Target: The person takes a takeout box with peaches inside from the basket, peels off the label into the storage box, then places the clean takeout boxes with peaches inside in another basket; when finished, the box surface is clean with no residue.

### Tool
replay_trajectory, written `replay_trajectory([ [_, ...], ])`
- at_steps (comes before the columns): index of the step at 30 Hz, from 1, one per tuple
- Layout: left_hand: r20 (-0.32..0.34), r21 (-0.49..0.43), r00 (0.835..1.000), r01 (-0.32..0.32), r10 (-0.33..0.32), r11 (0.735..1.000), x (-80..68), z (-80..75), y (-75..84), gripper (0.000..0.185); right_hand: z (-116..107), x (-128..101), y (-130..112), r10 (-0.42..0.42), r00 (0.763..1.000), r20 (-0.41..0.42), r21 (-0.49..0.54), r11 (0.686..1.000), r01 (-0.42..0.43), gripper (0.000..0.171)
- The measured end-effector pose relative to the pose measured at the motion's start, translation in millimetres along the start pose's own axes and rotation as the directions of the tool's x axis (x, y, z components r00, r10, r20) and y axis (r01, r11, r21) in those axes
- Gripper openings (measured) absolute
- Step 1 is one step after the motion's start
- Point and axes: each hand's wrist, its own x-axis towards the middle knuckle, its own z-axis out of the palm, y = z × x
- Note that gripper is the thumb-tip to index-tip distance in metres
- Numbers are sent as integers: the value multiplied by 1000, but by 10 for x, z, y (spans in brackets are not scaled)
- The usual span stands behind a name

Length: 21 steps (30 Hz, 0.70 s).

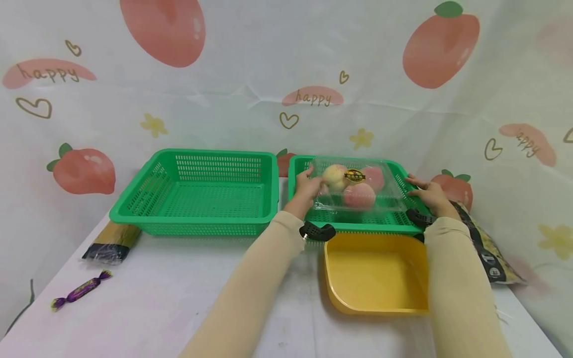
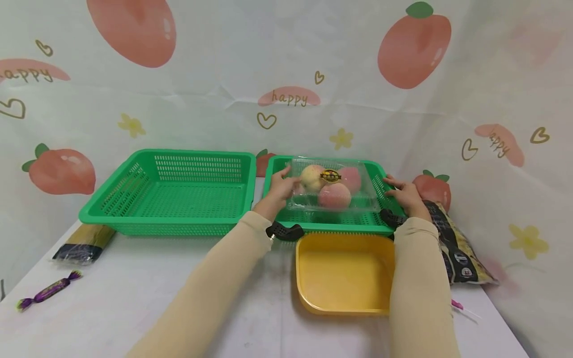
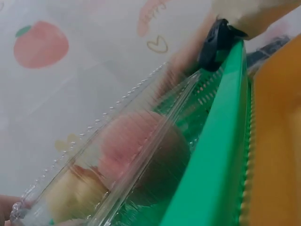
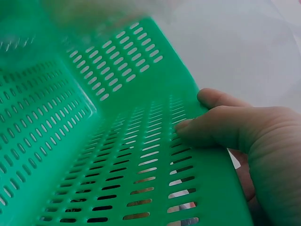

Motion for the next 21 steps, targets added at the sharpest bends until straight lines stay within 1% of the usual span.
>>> replay_trajectory([
  [5,-2,3,1000,-29,29,1000,-74,-104,134,61,-1,5,-3,-4,1000,5,1,1000,4,54],
  [10,-1,-8,998,-56,56,998,-131,-215,227,62,-2,-17,-21,-11,1000,2,15,1000,11,53],
  [18,6,-111,998,-69,70,991,-274,-359,367,62,12,-25,-31,-11,1000,-7,5,1000,11,53],
  [21,13,-125,997,-70,72,990,-355,-424,421,60,8,-22,-33,-16,1000,-7,2,1000,16,53],
])
